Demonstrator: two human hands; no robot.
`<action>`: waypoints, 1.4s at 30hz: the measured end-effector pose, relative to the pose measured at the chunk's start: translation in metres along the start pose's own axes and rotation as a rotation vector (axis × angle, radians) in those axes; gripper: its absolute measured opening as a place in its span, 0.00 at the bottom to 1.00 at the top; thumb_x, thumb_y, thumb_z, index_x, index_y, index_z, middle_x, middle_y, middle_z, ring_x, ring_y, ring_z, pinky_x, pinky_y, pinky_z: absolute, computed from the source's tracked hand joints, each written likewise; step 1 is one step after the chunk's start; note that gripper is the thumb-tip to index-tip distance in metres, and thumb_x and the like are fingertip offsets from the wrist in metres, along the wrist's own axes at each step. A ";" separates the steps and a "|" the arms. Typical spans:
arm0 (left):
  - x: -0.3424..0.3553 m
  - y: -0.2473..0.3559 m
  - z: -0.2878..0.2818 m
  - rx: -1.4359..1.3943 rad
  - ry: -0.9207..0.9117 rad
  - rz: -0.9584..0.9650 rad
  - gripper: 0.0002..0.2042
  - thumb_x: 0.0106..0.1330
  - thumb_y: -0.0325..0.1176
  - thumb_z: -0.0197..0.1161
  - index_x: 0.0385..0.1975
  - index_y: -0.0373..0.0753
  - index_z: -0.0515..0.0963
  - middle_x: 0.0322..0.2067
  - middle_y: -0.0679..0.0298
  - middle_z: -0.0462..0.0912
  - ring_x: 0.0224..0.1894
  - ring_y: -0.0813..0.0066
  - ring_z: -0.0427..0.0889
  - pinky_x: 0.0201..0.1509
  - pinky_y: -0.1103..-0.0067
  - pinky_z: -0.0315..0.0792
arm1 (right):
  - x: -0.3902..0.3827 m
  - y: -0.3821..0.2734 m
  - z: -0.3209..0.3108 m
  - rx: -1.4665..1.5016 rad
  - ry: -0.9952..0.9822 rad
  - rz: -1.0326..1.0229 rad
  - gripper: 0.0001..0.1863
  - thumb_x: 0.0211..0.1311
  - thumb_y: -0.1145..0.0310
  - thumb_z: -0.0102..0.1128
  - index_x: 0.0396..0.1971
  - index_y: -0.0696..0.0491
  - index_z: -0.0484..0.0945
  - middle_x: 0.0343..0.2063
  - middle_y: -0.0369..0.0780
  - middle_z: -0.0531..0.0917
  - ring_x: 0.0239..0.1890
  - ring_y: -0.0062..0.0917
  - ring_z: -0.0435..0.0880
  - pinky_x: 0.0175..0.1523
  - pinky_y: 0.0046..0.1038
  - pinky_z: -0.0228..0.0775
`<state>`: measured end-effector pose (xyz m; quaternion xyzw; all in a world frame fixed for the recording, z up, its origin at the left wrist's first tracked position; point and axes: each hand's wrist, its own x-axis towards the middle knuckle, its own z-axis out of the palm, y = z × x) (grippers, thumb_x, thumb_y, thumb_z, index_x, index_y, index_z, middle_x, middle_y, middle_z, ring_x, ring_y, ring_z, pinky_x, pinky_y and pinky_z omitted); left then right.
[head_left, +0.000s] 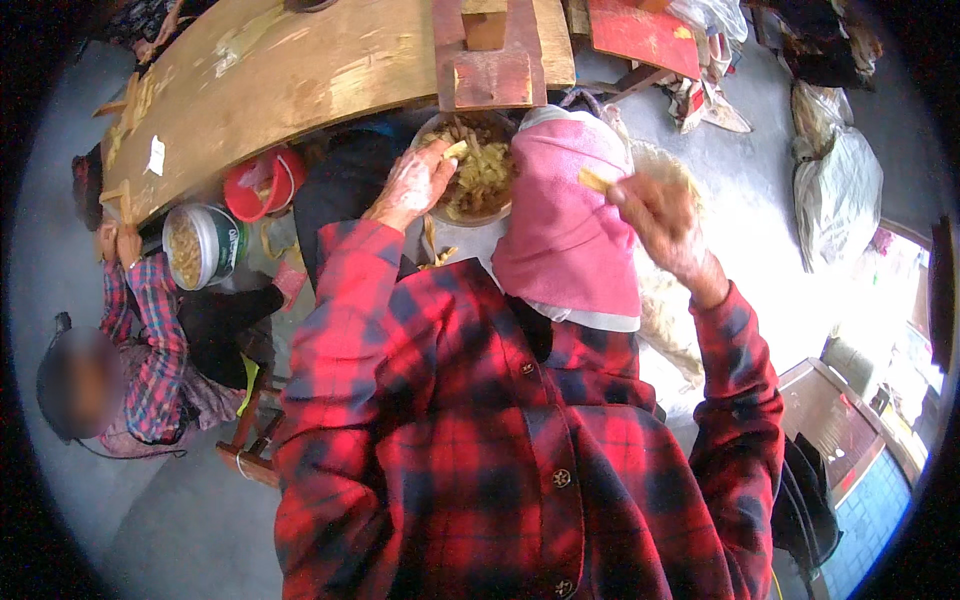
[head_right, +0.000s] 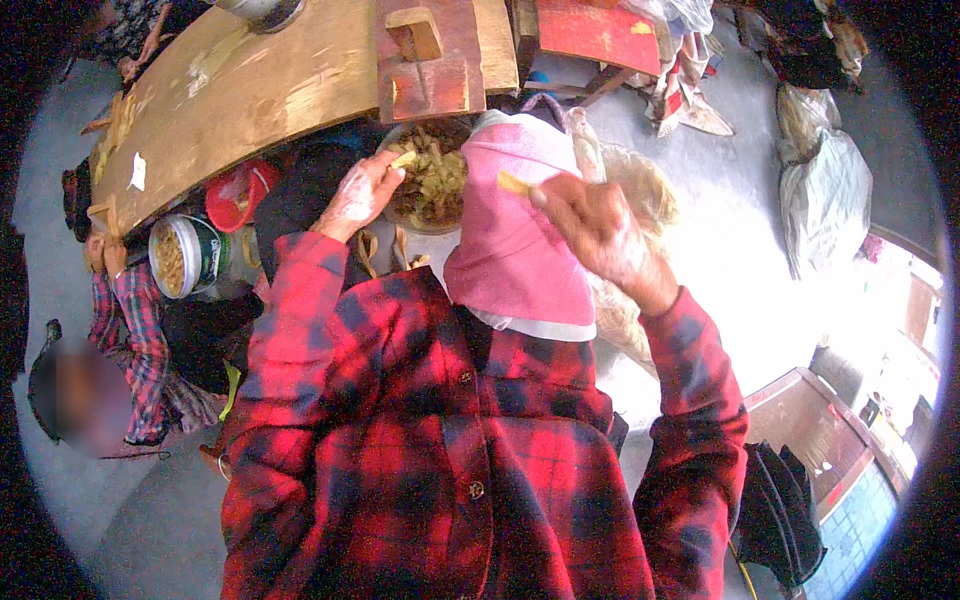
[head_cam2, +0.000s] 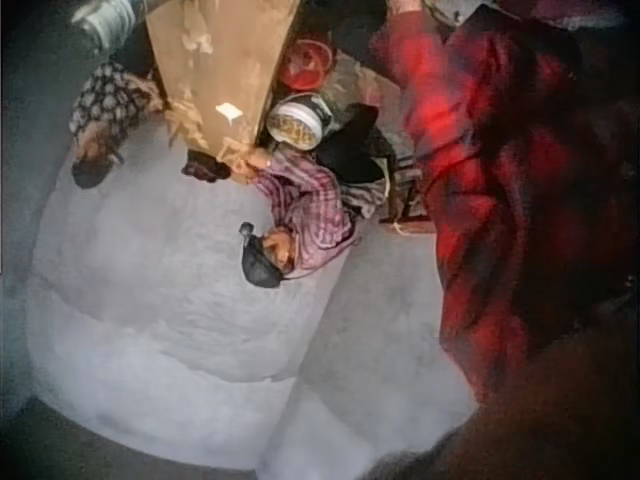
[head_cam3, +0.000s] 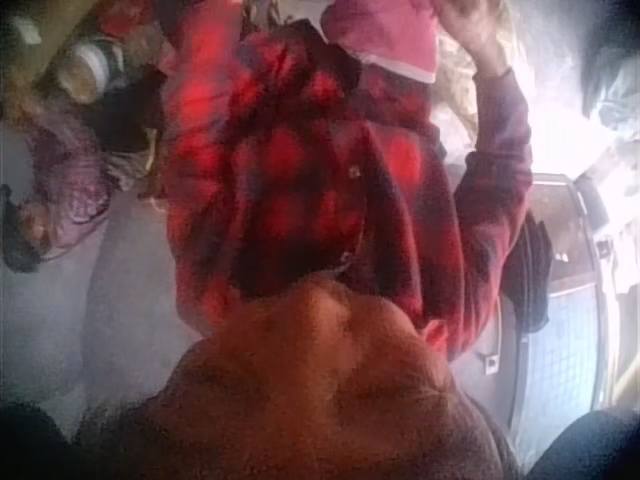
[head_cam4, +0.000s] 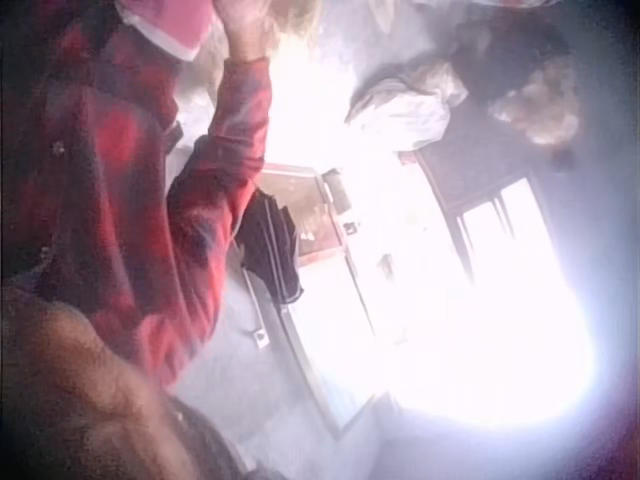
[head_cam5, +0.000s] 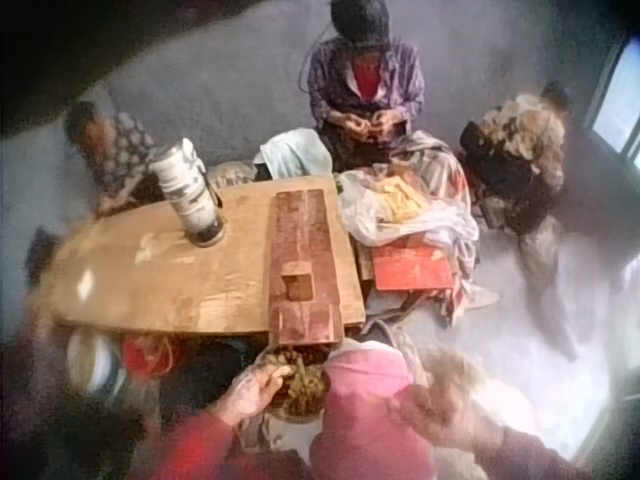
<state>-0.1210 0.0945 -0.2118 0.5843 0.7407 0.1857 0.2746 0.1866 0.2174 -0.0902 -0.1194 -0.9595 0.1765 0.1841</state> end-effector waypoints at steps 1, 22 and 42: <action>0.000 -0.003 0.003 0.096 -0.039 0.006 0.18 0.60 0.34 0.54 0.50 0.39 0.68 0.44 0.49 0.75 0.47 0.55 0.72 0.51 0.66 0.66 | -0.008 -0.009 -0.003 0.036 -0.036 0.040 0.21 0.43 0.75 0.59 0.42 0.59 0.76 0.33 0.41 0.77 0.27 0.23 0.73 0.31 0.23 0.60; -0.145 0.170 -0.048 -0.405 -0.003 0.511 0.10 0.54 0.23 0.59 0.36 0.32 0.72 0.29 0.57 0.74 0.33 0.60 0.75 0.34 0.72 0.70 | -0.010 -0.107 -0.016 0.729 -0.320 0.052 0.06 0.55 0.77 0.51 0.33 0.61 0.72 0.20 0.47 0.73 0.21 0.39 0.74 0.26 0.36 0.65; -0.179 0.164 -0.086 0.242 -0.114 0.454 0.09 0.61 0.35 0.53 0.31 0.35 0.67 0.25 0.59 0.71 0.25 0.66 0.75 0.26 0.74 0.70 | 0.037 -0.130 -0.008 0.776 -0.402 -0.141 0.06 0.57 0.74 0.52 0.32 0.61 0.72 0.20 0.47 0.74 0.21 0.39 0.76 0.25 0.36 0.66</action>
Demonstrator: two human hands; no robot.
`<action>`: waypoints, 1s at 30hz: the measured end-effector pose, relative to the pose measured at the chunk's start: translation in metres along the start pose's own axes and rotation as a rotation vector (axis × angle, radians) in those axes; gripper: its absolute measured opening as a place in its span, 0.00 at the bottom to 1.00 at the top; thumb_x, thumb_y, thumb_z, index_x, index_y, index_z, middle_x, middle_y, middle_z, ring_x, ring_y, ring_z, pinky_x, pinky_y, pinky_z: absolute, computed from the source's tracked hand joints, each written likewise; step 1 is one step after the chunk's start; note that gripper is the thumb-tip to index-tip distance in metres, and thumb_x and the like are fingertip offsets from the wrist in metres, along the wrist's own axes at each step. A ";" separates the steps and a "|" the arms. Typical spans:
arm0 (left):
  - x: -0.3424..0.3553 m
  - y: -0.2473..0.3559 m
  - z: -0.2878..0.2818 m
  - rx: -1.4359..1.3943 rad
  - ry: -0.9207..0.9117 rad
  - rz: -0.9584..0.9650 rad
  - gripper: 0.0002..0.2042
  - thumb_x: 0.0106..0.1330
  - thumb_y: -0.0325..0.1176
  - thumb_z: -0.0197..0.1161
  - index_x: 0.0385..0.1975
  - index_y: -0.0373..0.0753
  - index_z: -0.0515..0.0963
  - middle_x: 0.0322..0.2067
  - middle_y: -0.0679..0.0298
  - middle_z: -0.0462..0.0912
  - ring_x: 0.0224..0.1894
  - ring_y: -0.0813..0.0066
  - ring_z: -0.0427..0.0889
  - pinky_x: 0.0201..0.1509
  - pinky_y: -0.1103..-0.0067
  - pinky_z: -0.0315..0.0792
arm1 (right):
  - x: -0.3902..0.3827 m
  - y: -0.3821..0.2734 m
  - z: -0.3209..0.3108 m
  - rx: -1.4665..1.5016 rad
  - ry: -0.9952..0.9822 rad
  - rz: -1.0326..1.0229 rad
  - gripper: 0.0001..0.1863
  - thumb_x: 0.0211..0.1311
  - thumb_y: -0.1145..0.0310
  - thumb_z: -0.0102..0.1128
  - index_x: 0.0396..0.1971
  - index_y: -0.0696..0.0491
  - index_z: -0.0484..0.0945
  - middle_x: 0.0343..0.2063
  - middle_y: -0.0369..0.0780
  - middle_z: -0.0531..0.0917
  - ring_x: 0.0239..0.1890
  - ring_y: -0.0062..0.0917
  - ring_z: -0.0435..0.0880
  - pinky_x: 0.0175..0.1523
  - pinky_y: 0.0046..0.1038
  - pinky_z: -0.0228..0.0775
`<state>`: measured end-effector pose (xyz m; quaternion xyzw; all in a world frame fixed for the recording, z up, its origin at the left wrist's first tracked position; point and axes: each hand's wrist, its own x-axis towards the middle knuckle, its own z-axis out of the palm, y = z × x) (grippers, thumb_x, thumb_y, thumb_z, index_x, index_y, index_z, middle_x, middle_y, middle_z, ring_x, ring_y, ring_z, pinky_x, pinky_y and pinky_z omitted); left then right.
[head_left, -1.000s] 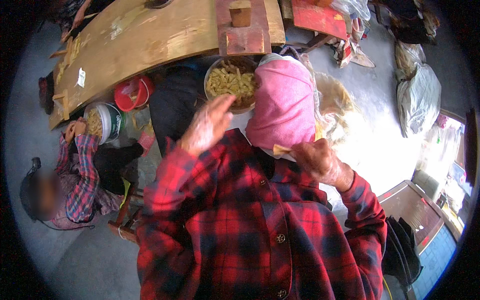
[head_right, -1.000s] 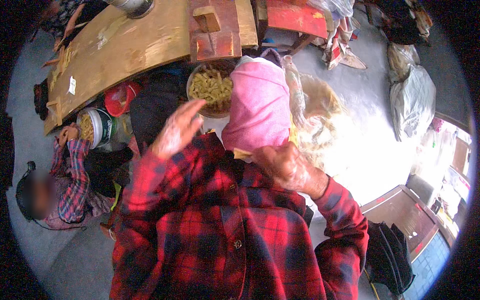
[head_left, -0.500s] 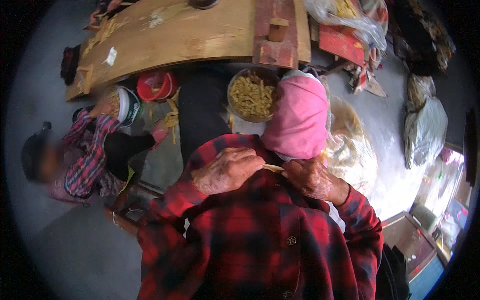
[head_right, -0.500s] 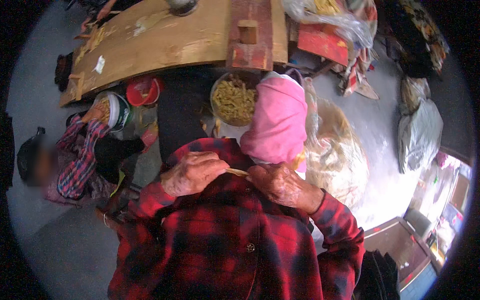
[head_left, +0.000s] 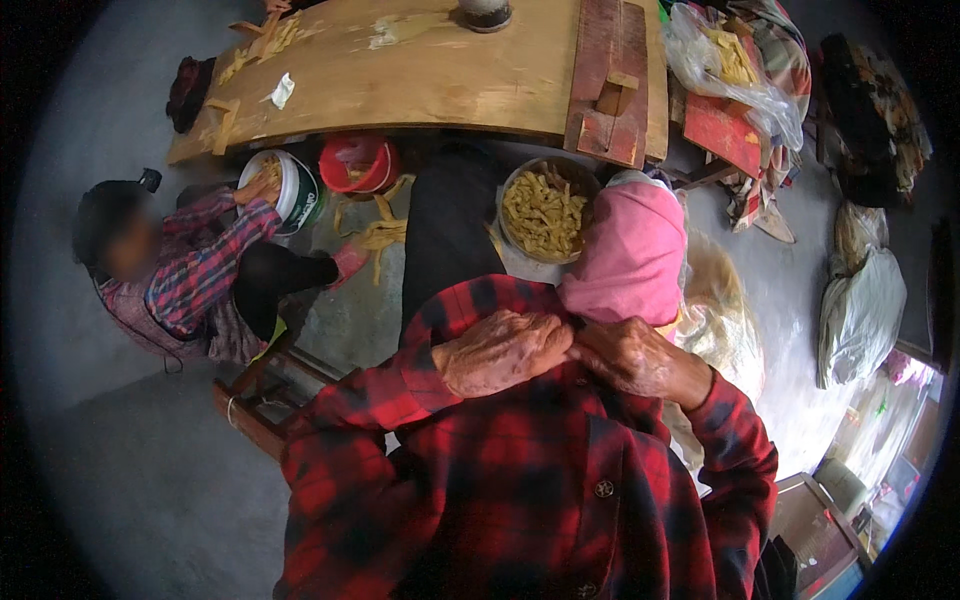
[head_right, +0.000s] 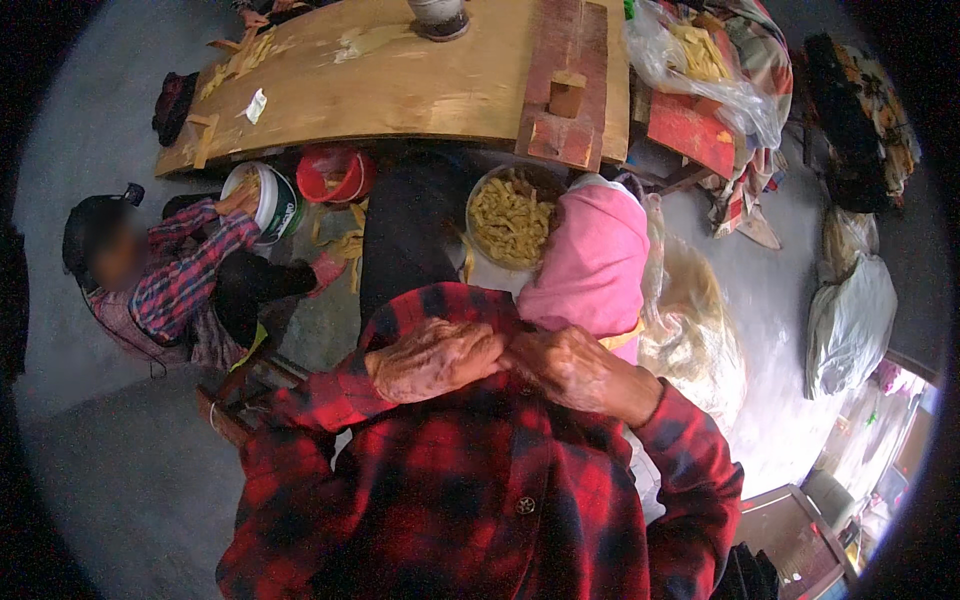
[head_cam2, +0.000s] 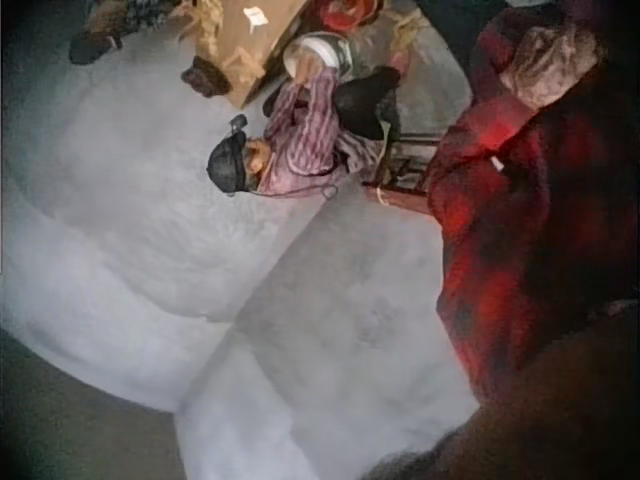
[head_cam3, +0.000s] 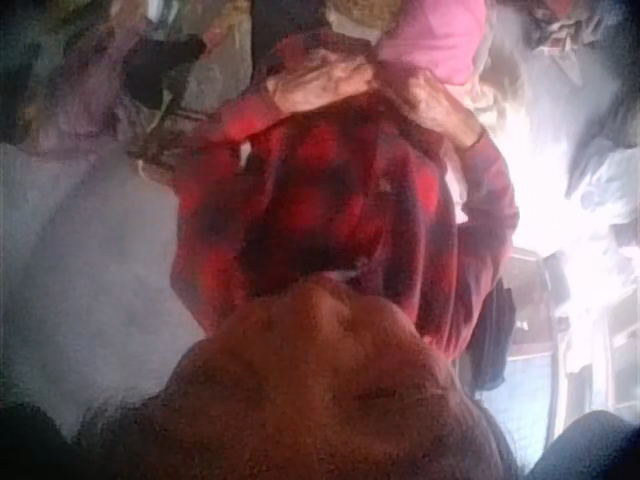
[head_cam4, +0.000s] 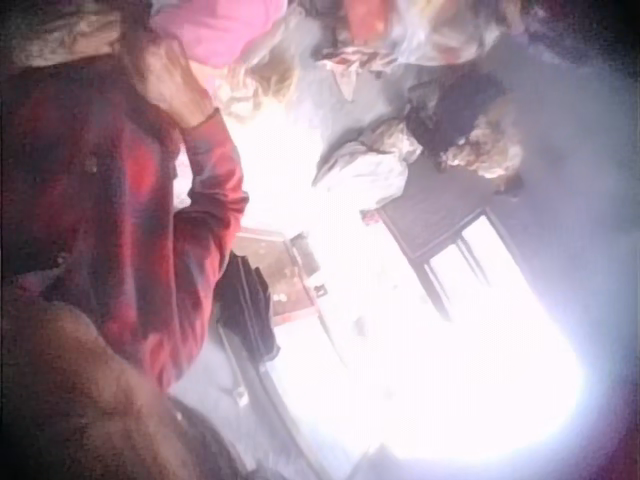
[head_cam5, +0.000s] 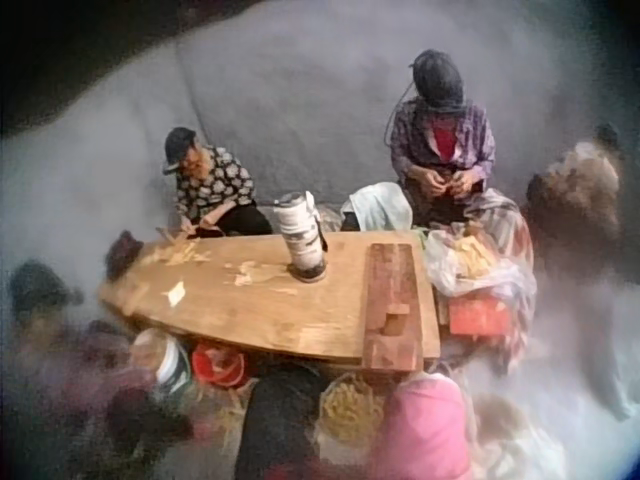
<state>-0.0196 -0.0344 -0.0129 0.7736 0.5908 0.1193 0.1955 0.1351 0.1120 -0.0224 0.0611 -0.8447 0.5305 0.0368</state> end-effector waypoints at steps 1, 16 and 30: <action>-0.003 -0.001 -0.002 -0.026 0.001 0.027 0.09 0.62 0.35 0.52 0.28 0.36 0.66 0.23 0.59 0.71 0.24 0.66 0.76 0.24 0.73 0.70 | -0.002 -0.007 -0.004 0.010 -0.041 0.041 0.07 0.58 0.73 0.52 0.32 0.61 0.72 0.21 0.48 0.75 0.23 0.39 0.76 0.26 0.36 0.67; -0.043 -0.027 -0.055 -1.867 0.719 -0.414 0.17 0.68 0.41 0.48 0.18 0.39 0.64 0.11 0.74 0.58 0.12 0.87 0.51 0.15 0.86 0.45 | 0.045 -0.018 0.003 0.136 0.353 0.012 0.09 0.62 0.68 0.50 0.33 0.59 0.70 0.14 0.49 0.69 0.17 0.43 0.71 0.21 0.40 0.59; 0.019 -0.006 0.009 0.033 0.365 -0.013 0.14 0.53 0.24 0.55 0.41 0.29 0.70 0.38 0.53 0.73 0.30 0.67 0.79 0.22 0.79 0.73 | 0.004 0.022 0.017 0.313 0.361 0.160 0.10 0.61 0.71 0.48 0.38 0.62 0.70 0.23 0.45 0.74 0.26 0.34 0.74 0.33 0.30 0.64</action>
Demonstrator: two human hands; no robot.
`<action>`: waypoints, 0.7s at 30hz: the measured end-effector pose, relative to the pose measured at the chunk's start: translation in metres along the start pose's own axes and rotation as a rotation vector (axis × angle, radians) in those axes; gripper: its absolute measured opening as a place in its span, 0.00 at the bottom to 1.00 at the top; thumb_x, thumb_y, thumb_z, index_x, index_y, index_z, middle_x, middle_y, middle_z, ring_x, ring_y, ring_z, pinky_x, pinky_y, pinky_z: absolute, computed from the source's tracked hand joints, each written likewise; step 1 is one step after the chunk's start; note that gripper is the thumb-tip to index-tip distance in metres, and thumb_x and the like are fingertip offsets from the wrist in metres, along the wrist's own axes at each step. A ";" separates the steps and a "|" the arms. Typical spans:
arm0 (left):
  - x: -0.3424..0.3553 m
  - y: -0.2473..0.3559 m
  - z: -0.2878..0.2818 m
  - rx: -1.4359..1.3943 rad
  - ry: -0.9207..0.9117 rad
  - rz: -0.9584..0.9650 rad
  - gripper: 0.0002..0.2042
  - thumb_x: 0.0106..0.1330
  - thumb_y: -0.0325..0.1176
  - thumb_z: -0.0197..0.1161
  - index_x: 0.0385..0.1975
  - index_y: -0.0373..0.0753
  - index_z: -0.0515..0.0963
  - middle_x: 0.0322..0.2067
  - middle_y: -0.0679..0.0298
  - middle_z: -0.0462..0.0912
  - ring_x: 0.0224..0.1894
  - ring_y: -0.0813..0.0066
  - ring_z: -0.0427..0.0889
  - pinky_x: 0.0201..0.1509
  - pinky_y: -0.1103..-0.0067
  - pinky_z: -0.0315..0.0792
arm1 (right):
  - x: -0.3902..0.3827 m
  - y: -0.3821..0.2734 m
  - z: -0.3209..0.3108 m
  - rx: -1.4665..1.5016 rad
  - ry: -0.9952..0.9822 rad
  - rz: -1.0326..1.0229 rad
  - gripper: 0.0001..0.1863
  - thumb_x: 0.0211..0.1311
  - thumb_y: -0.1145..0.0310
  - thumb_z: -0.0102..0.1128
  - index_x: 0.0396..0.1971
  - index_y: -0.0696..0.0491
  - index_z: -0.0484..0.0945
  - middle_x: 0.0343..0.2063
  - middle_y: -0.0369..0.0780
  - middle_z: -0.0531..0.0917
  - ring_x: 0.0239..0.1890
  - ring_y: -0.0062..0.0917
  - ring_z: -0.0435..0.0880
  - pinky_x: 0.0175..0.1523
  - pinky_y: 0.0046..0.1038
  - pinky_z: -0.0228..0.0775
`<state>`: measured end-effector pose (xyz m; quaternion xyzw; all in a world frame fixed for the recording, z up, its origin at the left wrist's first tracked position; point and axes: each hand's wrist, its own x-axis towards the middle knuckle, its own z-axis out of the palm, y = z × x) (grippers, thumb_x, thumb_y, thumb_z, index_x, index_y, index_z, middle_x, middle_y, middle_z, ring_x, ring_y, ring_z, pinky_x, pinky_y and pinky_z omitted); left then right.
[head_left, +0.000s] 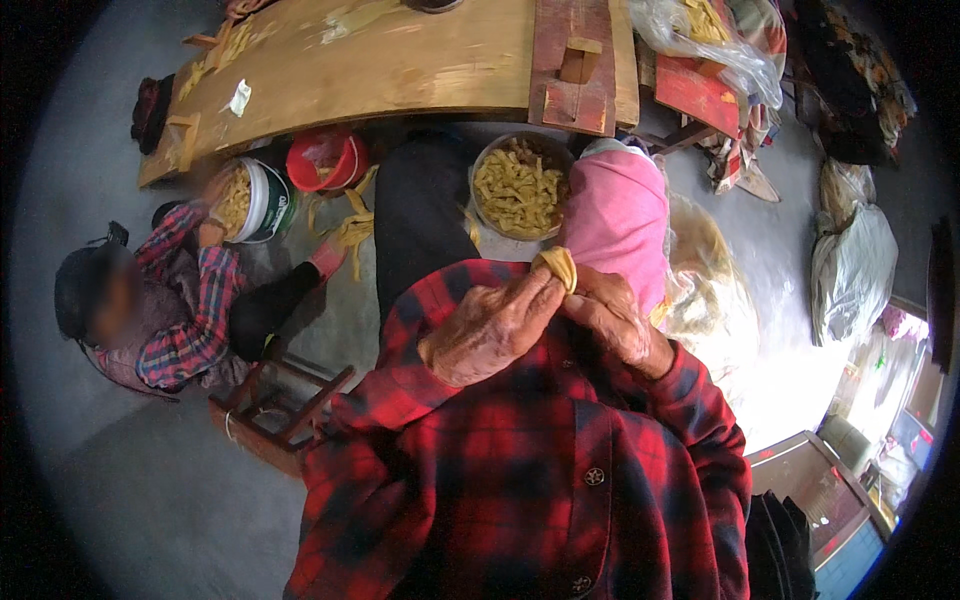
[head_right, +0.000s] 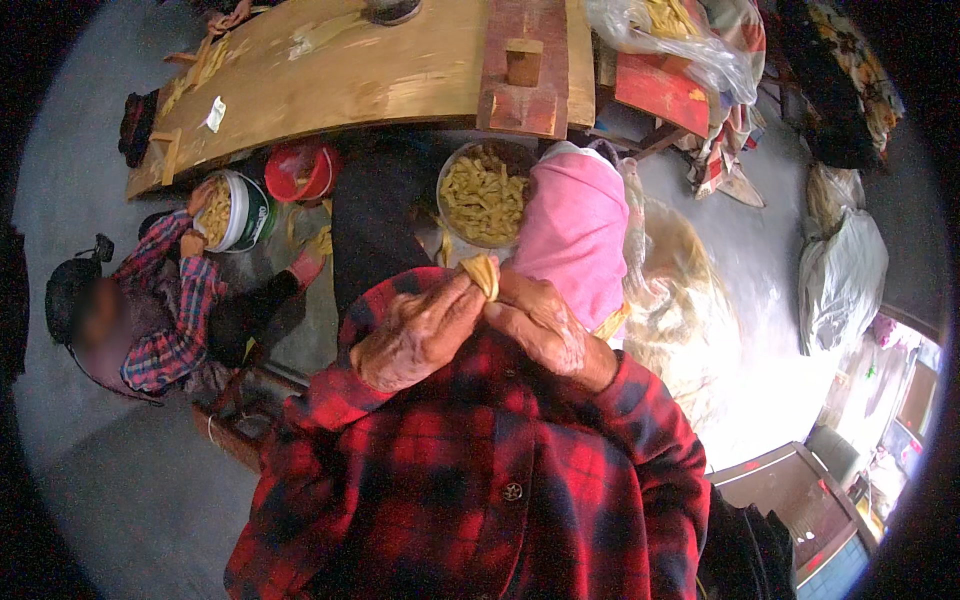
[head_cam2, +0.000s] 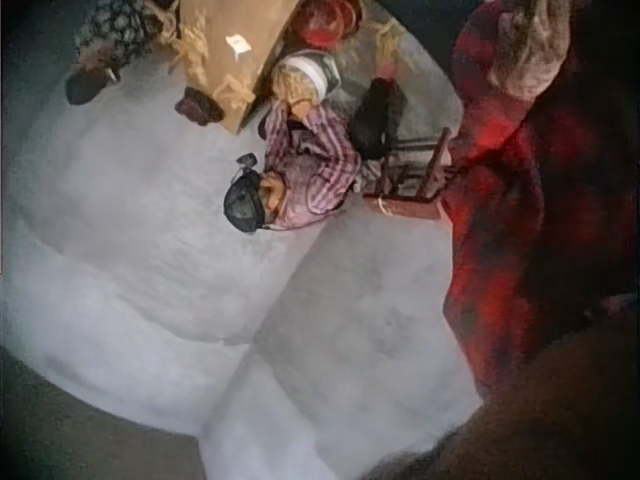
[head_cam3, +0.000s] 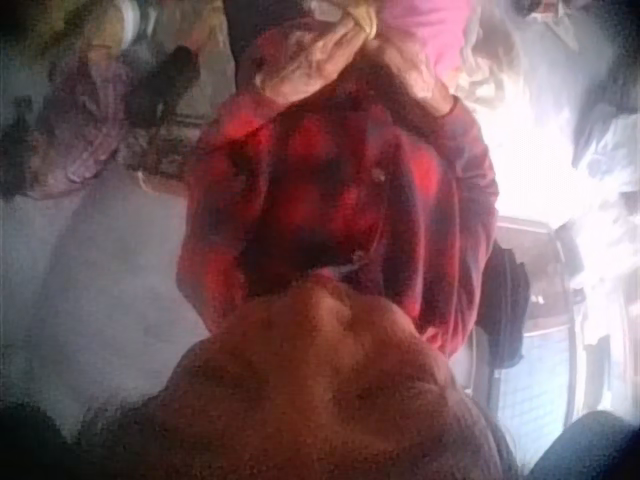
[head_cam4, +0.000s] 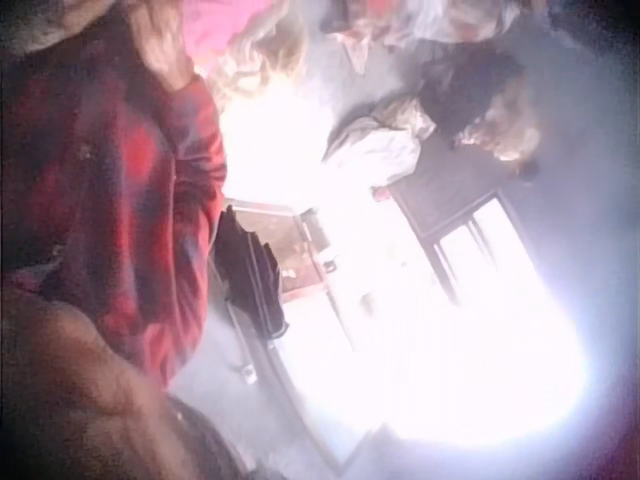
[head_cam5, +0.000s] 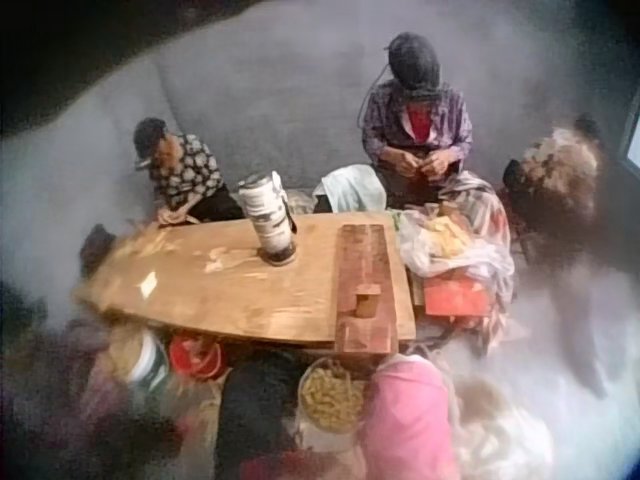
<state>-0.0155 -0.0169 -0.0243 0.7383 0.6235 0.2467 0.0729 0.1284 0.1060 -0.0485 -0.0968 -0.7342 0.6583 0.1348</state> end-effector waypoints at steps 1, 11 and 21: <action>-0.002 0.000 0.001 0.010 -0.013 0.016 0.15 0.52 0.24 0.55 0.41 0.29 0.70 0.39 0.53 0.72 0.30 0.68 0.79 0.21 0.80 0.73 | -0.001 -0.002 0.001 0.007 -0.017 0.030 0.11 0.62 0.70 0.47 0.38 0.62 0.70 0.24 0.45 0.75 0.26 0.33 0.74 0.33 0.30 0.64; -0.011 -0.010 0.008 -0.170 0.351 0.110 0.13 0.47 0.22 0.68 0.34 0.35 0.76 0.39 0.55 0.78 0.35 0.66 0.81 0.34 0.78 0.77 | 0.004 -0.010 0.015 0.100 0.202 0.244 0.14 0.67 0.65 0.39 0.37 0.59 0.71 0.24 0.39 0.76 0.27 0.22 0.74 0.33 0.24 0.65; -0.004 -0.006 0.016 -1.683 0.571 -0.901 0.16 0.55 0.22 0.62 0.42 0.31 0.69 0.36 0.60 0.77 0.33 0.77 0.77 0.42 0.81 0.73 | 0.009 -0.019 0.015 0.107 0.224 0.305 0.11 0.65 0.67 0.40 0.31 0.58 0.69 0.17 0.37 0.69 0.20 0.20 0.67 0.25 0.27 0.61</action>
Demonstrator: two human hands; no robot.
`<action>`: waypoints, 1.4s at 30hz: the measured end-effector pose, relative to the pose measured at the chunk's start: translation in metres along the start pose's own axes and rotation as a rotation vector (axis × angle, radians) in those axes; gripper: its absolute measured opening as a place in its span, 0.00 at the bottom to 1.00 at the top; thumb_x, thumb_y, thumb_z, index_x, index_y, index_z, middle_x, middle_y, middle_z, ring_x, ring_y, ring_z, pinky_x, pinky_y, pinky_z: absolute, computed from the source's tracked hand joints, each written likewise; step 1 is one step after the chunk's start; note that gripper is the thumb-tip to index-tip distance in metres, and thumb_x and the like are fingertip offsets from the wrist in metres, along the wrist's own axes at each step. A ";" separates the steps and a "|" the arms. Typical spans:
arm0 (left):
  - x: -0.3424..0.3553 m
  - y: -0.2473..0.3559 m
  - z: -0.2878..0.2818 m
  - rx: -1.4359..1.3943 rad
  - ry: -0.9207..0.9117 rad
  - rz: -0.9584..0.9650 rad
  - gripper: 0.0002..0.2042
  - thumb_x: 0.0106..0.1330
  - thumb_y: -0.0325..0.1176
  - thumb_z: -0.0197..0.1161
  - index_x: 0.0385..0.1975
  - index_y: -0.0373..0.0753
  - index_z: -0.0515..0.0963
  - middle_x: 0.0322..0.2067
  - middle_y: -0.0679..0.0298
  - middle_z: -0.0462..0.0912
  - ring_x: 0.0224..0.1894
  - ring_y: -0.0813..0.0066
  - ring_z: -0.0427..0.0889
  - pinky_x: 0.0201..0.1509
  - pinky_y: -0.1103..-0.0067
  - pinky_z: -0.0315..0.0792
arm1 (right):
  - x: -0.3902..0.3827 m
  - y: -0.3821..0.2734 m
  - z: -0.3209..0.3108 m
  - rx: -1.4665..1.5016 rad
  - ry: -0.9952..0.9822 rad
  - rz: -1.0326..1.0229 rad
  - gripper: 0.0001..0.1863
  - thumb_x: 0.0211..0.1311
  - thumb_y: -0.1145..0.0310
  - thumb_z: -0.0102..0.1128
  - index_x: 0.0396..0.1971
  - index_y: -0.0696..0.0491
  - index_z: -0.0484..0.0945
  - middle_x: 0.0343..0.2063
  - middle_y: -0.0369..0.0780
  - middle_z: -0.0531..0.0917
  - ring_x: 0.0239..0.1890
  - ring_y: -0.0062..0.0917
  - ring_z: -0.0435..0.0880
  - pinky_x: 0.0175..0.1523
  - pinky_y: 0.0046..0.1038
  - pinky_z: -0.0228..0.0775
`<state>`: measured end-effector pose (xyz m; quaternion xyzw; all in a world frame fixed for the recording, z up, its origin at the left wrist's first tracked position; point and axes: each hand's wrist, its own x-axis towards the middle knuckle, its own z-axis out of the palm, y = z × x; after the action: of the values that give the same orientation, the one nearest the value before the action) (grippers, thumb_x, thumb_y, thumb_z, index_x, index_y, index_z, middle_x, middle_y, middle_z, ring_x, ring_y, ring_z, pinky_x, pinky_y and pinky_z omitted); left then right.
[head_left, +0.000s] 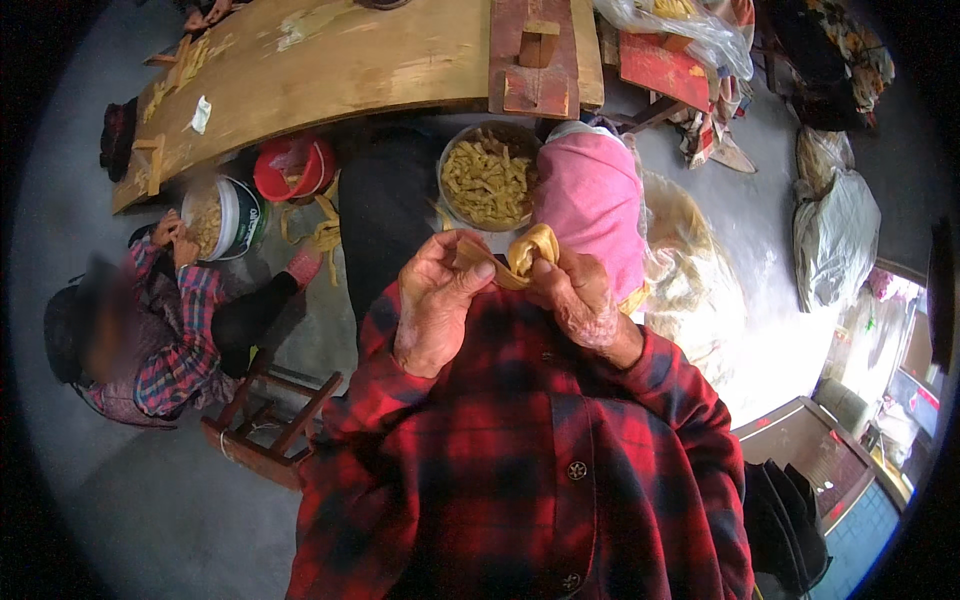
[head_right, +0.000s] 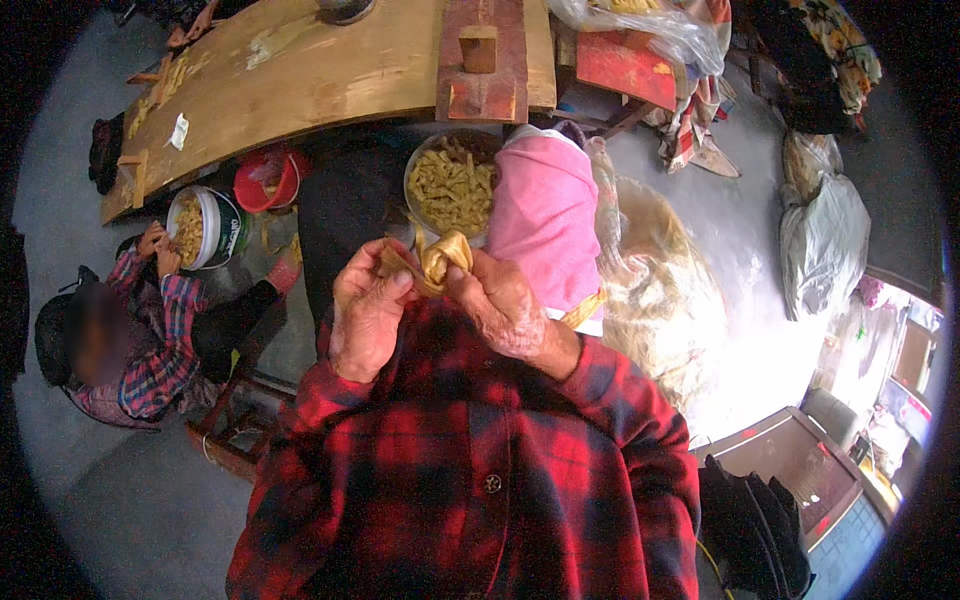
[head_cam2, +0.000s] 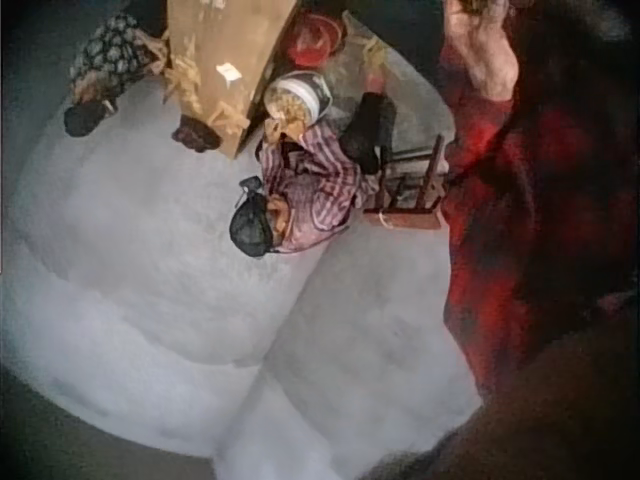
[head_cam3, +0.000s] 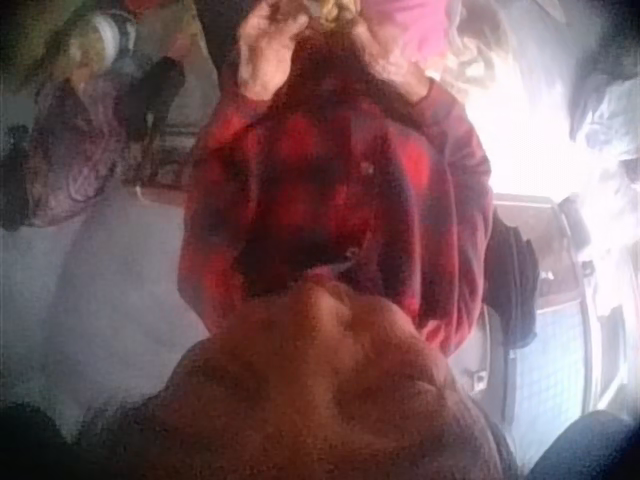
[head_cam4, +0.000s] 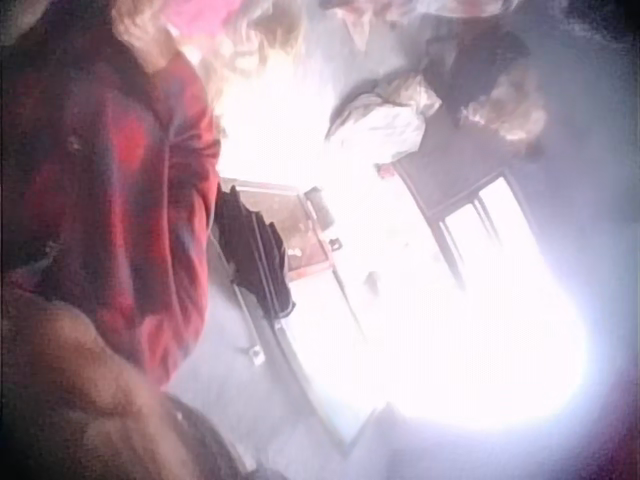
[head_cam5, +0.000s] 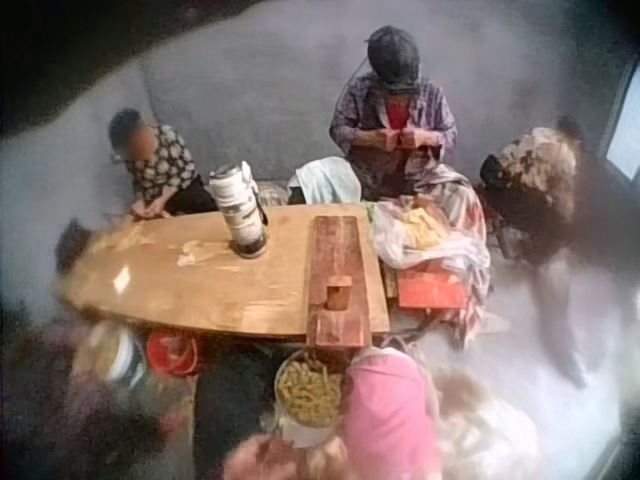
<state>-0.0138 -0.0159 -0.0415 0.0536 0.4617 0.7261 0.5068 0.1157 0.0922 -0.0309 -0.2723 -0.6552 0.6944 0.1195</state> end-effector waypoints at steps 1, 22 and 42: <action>0.002 -0.002 0.002 -0.053 0.011 -0.003 0.17 0.55 0.21 0.62 0.43 0.30 0.68 0.36 0.59 0.77 0.33 0.77 0.77 0.42 0.82 0.73 | 0.001 0.006 0.000 0.039 -0.017 -0.072 0.10 0.64 0.68 0.42 0.32 0.59 0.69 0.16 0.40 0.70 0.18 0.26 0.70 0.25 0.29 0.61; -0.013 0.003 0.019 0.410 -0.107 0.112 0.14 0.60 0.23 0.52 0.45 0.25 0.71 0.45 0.57 0.75 0.44 0.76 0.75 0.47 0.81 0.69 | -0.002 0.006 -0.001 -0.209 -0.153 -0.240 0.08 0.62 0.70 0.48 0.32 0.60 0.67 0.16 0.51 0.71 0.19 0.47 0.72 0.22 0.41 0.60; -0.008 0.009 0.018 0.227 -0.392 0.133 0.15 0.46 0.28 0.54 0.36 0.32 0.74 0.49 0.55 0.68 0.54 0.65 0.66 0.60 0.70 0.58 | -0.010 0.000 -0.004 -0.645 -0.042 -0.737 0.09 0.53 0.72 0.55 0.30 0.61 0.68 0.19 0.43 0.72 0.17 0.32 0.73 0.18 0.33 0.63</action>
<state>-0.0065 -0.0117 -0.0217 0.2805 0.4284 0.6770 0.5287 0.1262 0.0906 -0.0288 -0.0314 -0.8919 0.3731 0.2535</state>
